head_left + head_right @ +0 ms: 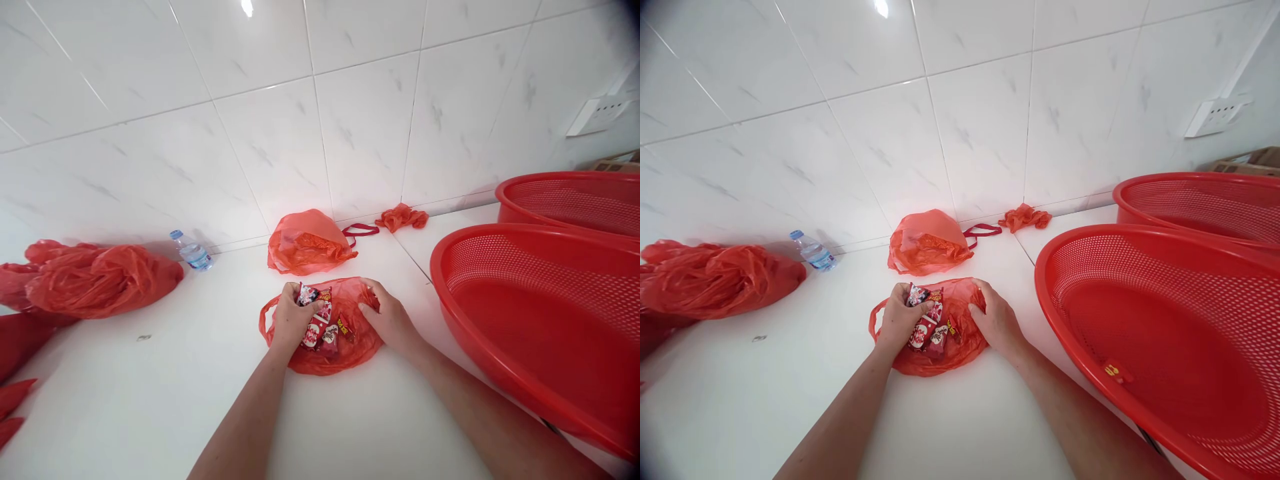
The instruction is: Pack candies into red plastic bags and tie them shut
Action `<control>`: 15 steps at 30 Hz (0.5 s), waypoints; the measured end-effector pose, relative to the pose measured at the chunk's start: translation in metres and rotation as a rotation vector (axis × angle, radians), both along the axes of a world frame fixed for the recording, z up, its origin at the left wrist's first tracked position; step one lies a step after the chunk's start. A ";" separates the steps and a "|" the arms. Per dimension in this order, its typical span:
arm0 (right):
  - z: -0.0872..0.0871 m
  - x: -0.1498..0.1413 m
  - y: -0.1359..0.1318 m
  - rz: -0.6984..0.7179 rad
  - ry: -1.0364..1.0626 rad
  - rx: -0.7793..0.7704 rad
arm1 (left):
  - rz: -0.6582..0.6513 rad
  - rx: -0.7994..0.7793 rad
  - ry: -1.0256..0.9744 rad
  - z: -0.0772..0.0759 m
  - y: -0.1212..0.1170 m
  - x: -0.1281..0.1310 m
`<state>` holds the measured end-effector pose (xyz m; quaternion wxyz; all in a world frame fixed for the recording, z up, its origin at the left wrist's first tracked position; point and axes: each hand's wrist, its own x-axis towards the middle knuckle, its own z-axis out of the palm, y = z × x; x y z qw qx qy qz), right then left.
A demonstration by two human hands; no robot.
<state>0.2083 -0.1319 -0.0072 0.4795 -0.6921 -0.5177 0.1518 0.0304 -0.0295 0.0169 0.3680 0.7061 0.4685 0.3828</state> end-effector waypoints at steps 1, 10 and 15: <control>0.000 0.000 0.000 -0.016 0.017 0.005 | 0.016 0.011 0.006 0.000 0.000 0.000; 0.004 0.010 0.000 -0.197 0.052 0.052 | 0.022 0.351 0.287 0.006 -0.007 -0.008; 0.004 0.013 -0.001 -0.187 0.077 0.010 | 0.210 0.653 0.436 0.012 -0.008 -0.044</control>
